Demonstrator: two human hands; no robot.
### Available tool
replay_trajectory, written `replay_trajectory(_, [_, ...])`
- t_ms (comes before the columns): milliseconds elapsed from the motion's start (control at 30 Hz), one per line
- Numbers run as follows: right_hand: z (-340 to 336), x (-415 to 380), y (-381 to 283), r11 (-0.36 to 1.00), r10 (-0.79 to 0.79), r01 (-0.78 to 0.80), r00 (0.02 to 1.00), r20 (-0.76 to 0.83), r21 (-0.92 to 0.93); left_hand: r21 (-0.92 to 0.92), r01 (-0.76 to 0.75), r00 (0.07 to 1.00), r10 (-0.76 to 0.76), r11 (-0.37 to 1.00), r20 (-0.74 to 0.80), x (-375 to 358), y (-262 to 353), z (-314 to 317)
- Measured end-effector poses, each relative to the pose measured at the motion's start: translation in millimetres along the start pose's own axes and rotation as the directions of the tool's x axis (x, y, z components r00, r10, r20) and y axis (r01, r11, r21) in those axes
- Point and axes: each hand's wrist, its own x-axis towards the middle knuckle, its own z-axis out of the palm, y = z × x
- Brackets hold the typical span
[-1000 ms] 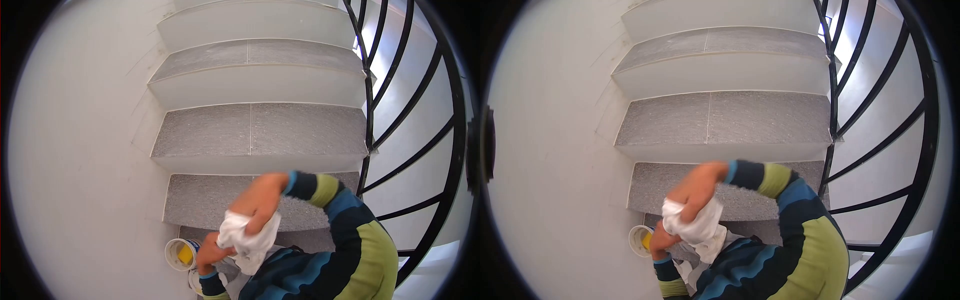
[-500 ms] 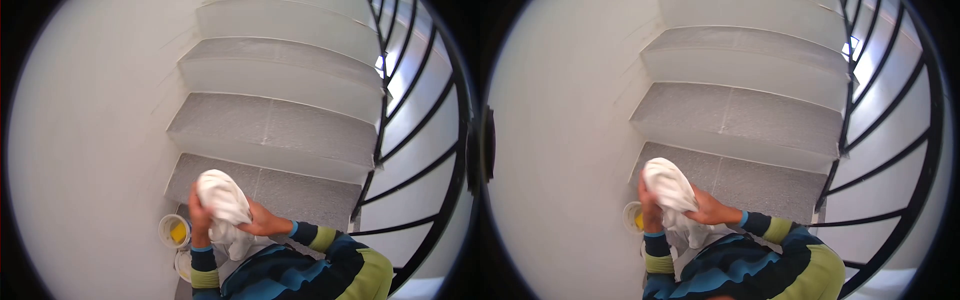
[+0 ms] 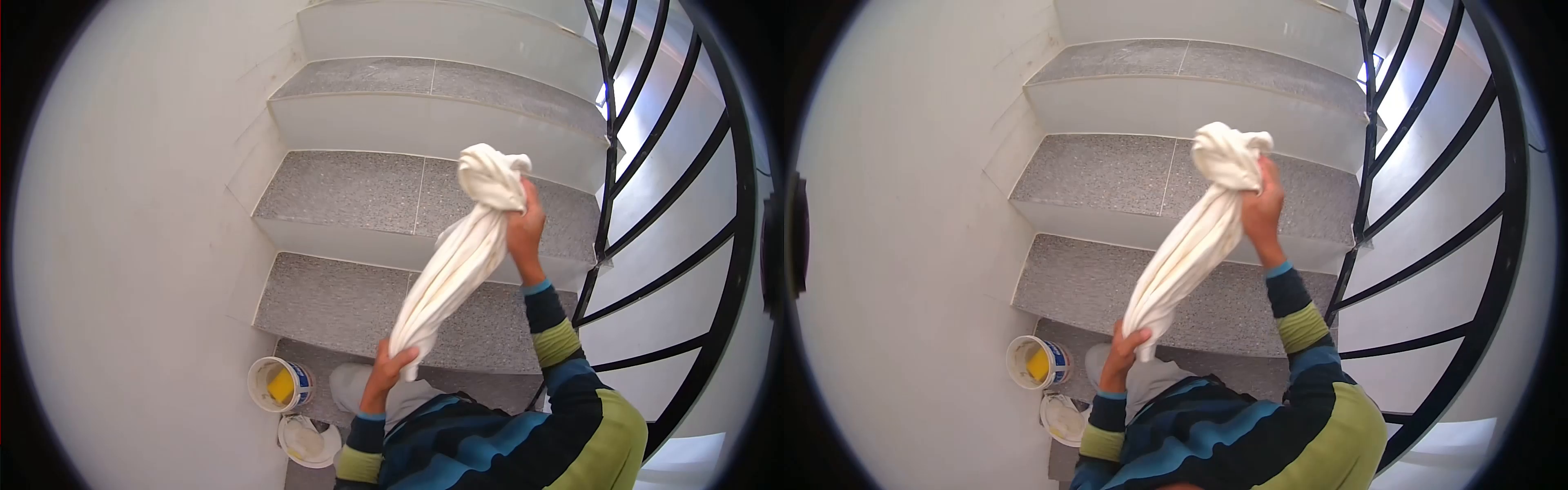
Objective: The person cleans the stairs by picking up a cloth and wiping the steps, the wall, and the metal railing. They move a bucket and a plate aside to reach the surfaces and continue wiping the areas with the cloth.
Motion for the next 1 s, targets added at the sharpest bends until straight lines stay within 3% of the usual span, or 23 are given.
replay_trajectory(67, [-21, 23, 43, 0.967, 0.033, -0.038, 0.999, -0.023, -0.251, -0.026, 0.024, 0.993, -0.021, 0.999, 0.115, 31, 6, 28])
replay_trajectory(100, [-28, 34, 51, 0.967, 0.03, -0.032, 0.999, -0.01, -0.253, -0.035, -0.011, 0.986, 0.017, 0.999, 0.166, 49, 6, 43])
replay_trajectory(167, [-33, 50, 70, 0.771, 0.149, -0.086, 0.988, 0.048, -0.631, -0.031, -0.017, 0.971, 0.024, 0.999, 0.239, 83, 2, 67])
replay_trajectory(200, [-38, 52, 97, 0.781, 0.159, -0.07, 0.983, 0.089, -0.62, -0.027, -0.001, 0.97, 0.008, 1.0, 0.242, 97, 6, 75])
replay_trajectory(267, [-22, 44, 169, 0.438, 0.19, 0.268, 0.906, 0.379, -0.858, -0.048, 0.035, 0.989, -0.028, 0.998, 0.147, 122, -12, 87])
replay_trajectory(300, [-3, 32, 180, 0.454, 0.191, 0.291, 0.892, 0.411, -0.842, -0.054, 0.104, 0.989, -0.098, 0.993, 0.109, 132, -20, 87])
replay_trajectory(367, [19, 13, 194, 0.462, 0.29, 0.206, 0.884, 0.367, -0.862, -0.114, 0.094, 0.995, -0.089, 0.989, 0.044, 142, -42, 80])
replay_trajectory(500, [76, 30, 237, 0.664, 0.222, 0.272, 0.818, 0.531, -0.697, -0.221, 0.043, 0.999, -0.048, 0.974, -0.017, 131, -22, 52])
replay_trajectory(567, [126, 31, 225, 0.695, 0.158, 0.312, 0.812, 0.561, -0.647, -0.225, -0.054, 0.992, 0.026, 0.973, -0.127, 132, -19, 39])
replay_trajectory(633, [187, 30, 200, 0.677, 0.161, 0.35, 0.788, 0.594, -0.648, -0.243, -0.059, 0.986, 0.018, 0.968, -0.168, 131, -10, 14])
replay_trajectory(767, [310, 4, 182, 0.77, -0.074, 0.446, 0.773, 0.63, -0.457, -0.261, -0.017, 0.934, -0.077, 0.965, -0.348, 112, 8, -41])
replay_trajectory(833, [356, -23, 139, 0.858, -0.144, 0.44, 0.701, 0.698, -0.266, -0.346, -0.094, 0.888, -0.079, 0.934, -0.454, 99, 17, -58])
replay_trajectory(867, [372, -40, 110, 0.897, -0.165, 0.412, 0.644, 0.747, -0.157, -0.301, -0.212, 0.858, 0.03, 0.93, -0.512, 93, 18, -61])
replay_trajectory(900, [388, -67, 94, 0.893, -0.381, 0.442, 0.643, 0.665, 0.084, -0.298, -0.211, 0.855, 0.029, 0.931, -0.517, 85, 18, -63])
replay_trajectory(933, [395, -87, 63, 0.904, -0.344, 0.42, 0.596, 0.726, 0.084, -0.312, -0.23, 0.848, 0.032, 0.922, -0.529, 77, 17, -63])
replay_trajectory(967, [398, -102, 46, 0.883, -0.455, 0.365, 0.511, 0.729, 0.294, -0.324, -0.246, 0.842, 0.036, 0.913, -0.539, 67, 18, -64])
replay_trajectory(1000, [396, -117, 30, 0.916, -0.4, 0.184, 0.34, 0.851, 0.357, -0.304, -0.182, 0.88, 0.017, 0.935, -0.474, 54, 23, -65])
